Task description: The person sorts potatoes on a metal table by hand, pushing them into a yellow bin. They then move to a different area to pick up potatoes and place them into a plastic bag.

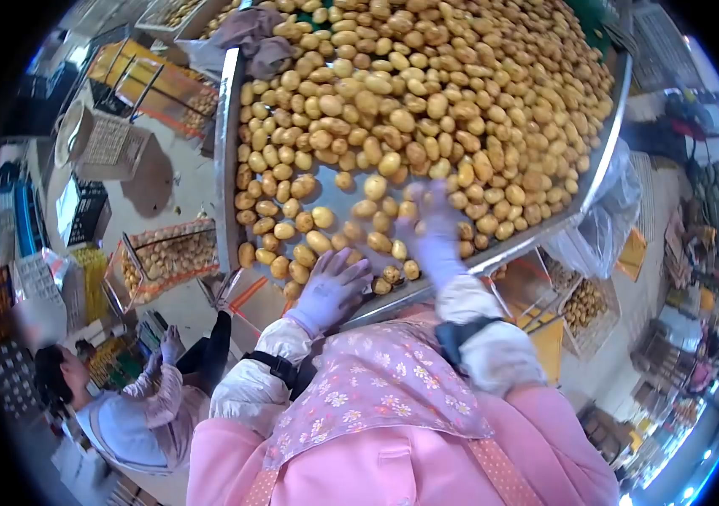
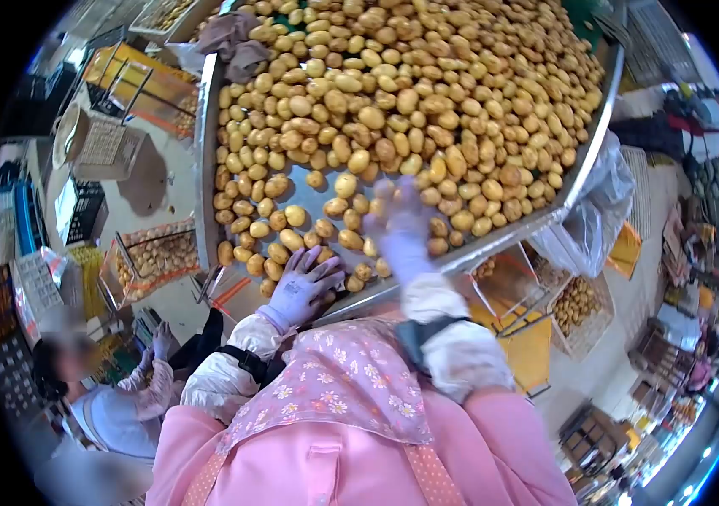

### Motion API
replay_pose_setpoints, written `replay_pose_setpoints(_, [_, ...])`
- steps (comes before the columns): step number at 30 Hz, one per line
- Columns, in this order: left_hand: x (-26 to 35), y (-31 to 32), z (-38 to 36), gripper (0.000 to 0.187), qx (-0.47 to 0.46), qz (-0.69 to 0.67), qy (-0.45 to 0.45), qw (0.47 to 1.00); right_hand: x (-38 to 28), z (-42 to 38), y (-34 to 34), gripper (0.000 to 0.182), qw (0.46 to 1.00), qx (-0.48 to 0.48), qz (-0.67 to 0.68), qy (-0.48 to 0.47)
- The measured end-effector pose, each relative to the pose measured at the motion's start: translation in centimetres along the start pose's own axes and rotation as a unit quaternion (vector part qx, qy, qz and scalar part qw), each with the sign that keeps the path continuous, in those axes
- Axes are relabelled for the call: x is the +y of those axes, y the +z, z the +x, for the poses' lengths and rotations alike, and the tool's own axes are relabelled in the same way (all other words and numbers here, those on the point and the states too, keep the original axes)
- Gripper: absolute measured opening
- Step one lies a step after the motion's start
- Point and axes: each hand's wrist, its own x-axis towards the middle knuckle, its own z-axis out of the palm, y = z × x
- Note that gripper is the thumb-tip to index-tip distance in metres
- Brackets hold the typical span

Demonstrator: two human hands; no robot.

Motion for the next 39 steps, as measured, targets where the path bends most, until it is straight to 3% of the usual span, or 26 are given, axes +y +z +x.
replay_pose_setpoints(1, [-0.4,-0.1,-1.0,0.053,0.006,-0.001,-0.013,1.0,-3.2,-0.3,1.9,0.063,0.996,-0.065,-0.043,-0.035])
replay_pose_setpoints(3, [-1.5,-0.3,-3.1,0.051,0.013,0.013,-0.06,0.998,-4.3,-2.2,5.1,0.062,0.963,-0.103,-0.034,-0.246])
replay_pose_setpoints(4, [-1.9,-0.9,-4.1,0.052,0.021,0.011,-0.075,0.997,-3.3,-1.8,4.1,0.061,0.922,-0.172,-0.005,-0.347])
replay_pose_setpoints(5, [-2.7,-1.3,-5.1,0.052,0.021,0.006,-0.083,0.996,-0.4,-1.0,4.4,0.072,0.867,-0.103,-0.032,-0.486])
replay_pose_setpoints(7, [-4.3,-2.1,-6.3,0.047,0.031,-0.034,-0.143,0.989,1.4,4.5,-0.6,0.073,0.87,-0.301,-0.039,-0.39])
replay_pose_setpoints(9, [-5.6,-5.2,-4.4,0.043,0.113,-0.016,-0.231,0.966,3.7,10.2,0.1,0.07,0.914,-0.155,-0.077,-0.366])
replay_pose_setpoints(12, [-10.9,-6.6,0.7,0.038,0.311,0.018,-0.267,0.912,-1.2,18.0,-0.1,0.079,0.961,-0.083,0.04,-0.261])
replay_pose_setpoints(13, [-12.5,-6.8,2.8,0.039,0.343,0.029,-0.285,0.894,-4.1,19.2,0.5,0.081,0.974,-0.054,0.093,-0.197])
replay_pose_setpoints(15, [-15.1,-7.4,6.9,0.043,0.366,-0.013,-0.328,0.871,-8.7,19.8,2.1,0.08,0.993,-0.012,-0.004,-0.121])
replay_pose_setpoints(16, [-16.2,-6.4,8.6,0.044,0.37,0.006,-0.331,0.868,-9.8,19.2,1.9,0.077,0.987,-0.055,-0.067,-0.133])
replay_pose_setpoints(17, [-16.6,-5.4,10.1,0.044,0.376,0.023,-0.332,0.865,-9.5,17.3,1.4,0.068,0.983,-0.055,-0.024,-0.174])
replay_pose_setpoints(19, [-14.3,-4.3,11.9,0.051,0.262,0.099,-0.356,0.892,-4.7,14.3,0.4,0.063,0.924,-0.169,-0.016,-0.342])
replay_pose_setpoints(21, [-10.5,-3.4,10.7,0.059,0.212,0.035,-0.273,0.938,-0.2,11.4,-1.6,0.059,0.913,-0.205,0.023,-0.353])
replay_pose_setpoints(22, [-8.4,-3.4,9.7,0.06,0.166,0.012,-0.258,0.952,2.4,9.3,-2.0,0.056,0.94,-0.164,0.015,-0.298])
replay_pose_setpoints(24, [-5.4,-1.6,6.5,0.059,0.16,-0.009,-0.152,0.975,4.0,4.8,-2.2,0.052,0.976,-0.116,-0.055,-0.176])
replay_pose_setpoints(25, [-3.8,-1.7,4.8,0.055,0.069,-0.018,-0.116,0.991,3.8,2.5,-2.5,0.05,0.982,-0.107,-0.115,-0.106])
replay_pose_setpoints(26, [-3.0,-1.0,3.0,0.053,0.051,-0.042,-0.072,0.995,3.6,0.3,-3.1,0.05,0.982,-0.107,-0.116,-0.106])
replay_pose_setpoints(28, [-2.4,-0.2,-0.5,0.054,0.025,-0.058,-0.082,0.995,3.2,-3.2,-4.0,0.046,0.929,-0.228,-0.133,-0.258])
replay_pose_setpoints(29, [-2.4,-0.2,-1.7,0.054,-0.002,-0.073,-0.093,0.993,3.3,-4.2,-3.5,0.046,0.93,-0.226,-0.134,-0.257])
replay_pose_setpoints(32, [-2.8,-0.7,-3.5,0.057,0.017,-0.045,-0.091,0.995,1.7,-4.4,-1.7,0.038,0.955,-0.223,0.123,-0.152])
replay_pose_setpoints(34, [-2.4,-0.5,-4.3,0.056,0.037,-0.06,-0.131,0.989,-1.8,-0.9,-1.1,0.038,0.954,-0.079,0.15,-0.246])
replay_pose_setpoints(37, [-2.5,-0.8,-4.0,0.052,0.086,-0.096,-0.198,0.972,-5.8,2.6,1.3,0.041,0.944,-0.051,0.138,-0.294])
replay_pose_setpoints(39, [-3.2,-1.8,-2.8,0.049,0.189,-0.069,-0.245,0.948,-6.6,3.3,3.5,0.036,0.96,-0.077,-0.011,-0.27])
